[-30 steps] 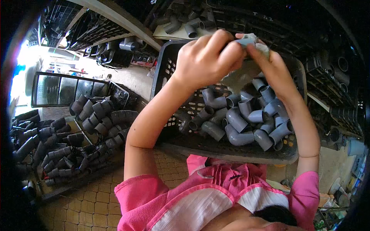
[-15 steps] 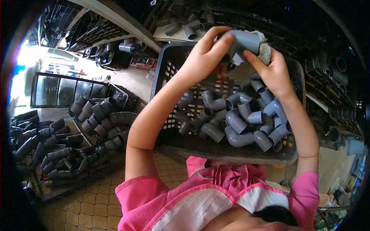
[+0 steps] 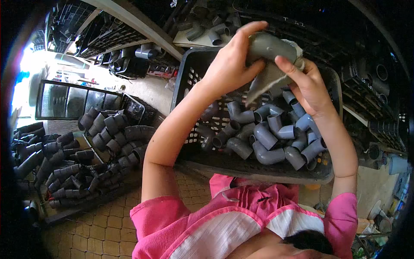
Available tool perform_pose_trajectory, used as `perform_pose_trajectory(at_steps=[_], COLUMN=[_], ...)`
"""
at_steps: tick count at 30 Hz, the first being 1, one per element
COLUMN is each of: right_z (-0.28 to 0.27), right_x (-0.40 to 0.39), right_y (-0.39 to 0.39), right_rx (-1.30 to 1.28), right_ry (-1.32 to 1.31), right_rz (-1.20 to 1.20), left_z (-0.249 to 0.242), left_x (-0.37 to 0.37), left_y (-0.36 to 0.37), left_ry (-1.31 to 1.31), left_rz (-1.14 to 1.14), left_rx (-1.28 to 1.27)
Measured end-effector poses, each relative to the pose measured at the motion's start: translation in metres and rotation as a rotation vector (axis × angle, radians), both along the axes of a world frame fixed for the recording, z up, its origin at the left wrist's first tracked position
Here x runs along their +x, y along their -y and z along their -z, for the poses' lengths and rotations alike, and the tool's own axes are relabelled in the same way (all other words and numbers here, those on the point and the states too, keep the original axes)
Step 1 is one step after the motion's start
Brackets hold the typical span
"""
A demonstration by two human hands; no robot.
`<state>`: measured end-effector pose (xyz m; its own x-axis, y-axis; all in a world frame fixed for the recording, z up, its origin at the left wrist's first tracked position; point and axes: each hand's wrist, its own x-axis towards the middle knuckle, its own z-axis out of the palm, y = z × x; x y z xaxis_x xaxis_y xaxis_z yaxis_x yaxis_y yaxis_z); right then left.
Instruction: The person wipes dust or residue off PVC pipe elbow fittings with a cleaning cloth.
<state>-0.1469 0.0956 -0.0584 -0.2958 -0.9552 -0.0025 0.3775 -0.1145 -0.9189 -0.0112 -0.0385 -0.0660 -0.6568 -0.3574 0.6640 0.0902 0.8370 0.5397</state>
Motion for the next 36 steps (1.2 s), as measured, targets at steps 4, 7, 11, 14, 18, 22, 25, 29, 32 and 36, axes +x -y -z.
perform_pose_trajectory(at_steps=[4, 7, 11, 14, 18, 22, 25, 29, 32, 36], right_z=[0.008, 0.004, -0.006, -0.001, 0.022, 0.015, 0.01, 0.009, 0.007, 0.021], right_x=[-0.007, -0.009, -0.012, -0.024, -0.012, -0.003, -0.007, -0.009, -0.006, -0.015], right_y=[-0.001, 0.0, 0.004, 0.003, 0.004, 0.005, 0.006, 0.006, 0.007, 0.008], right_rx=[0.068, 0.107, 0.061, 0.0, -0.095, -0.319, -0.275, -0.251, -0.203, -0.199], right_ry=[-0.161, -0.1, 0.035, -0.015, -0.367, -0.805, -1.232, -1.698, -1.752, -1.588], right_rz=[-0.038, 0.025, 0.273, 0.291, 0.154, 0.172, 0.277, 0.591, 0.599, 0.405], left_z=[0.002, 0.003, 0.01, 0.003, -0.001, -0.002, -0.005, -0.009, -0.008, -0.011], left_x=[0.005, 0.006, 0.005, 0.005, 0.003, 0.004, 0.005, 0.005, 0.007, 0.008], left_y=[0.018, 0.023, 0.028, 0.023, 0.007, 0.002, -0.001, -0.01, -0.009, -0.017], left_ry=[0.127, 0.15, 0.036, 0.093, 0.167, 0.163, 0.184, 0.29, 0.27, 0.262], left_rz=[0.095, -0.006, -0.117, -0.173, -0.171, -0.19, -0.212, -0.296, -0.259, -0.277], left_rx=[0.118, 0.06, 0.259, 0.292, 0.283, 0.27, 0.24, 0.008, -0.097, -0.21])
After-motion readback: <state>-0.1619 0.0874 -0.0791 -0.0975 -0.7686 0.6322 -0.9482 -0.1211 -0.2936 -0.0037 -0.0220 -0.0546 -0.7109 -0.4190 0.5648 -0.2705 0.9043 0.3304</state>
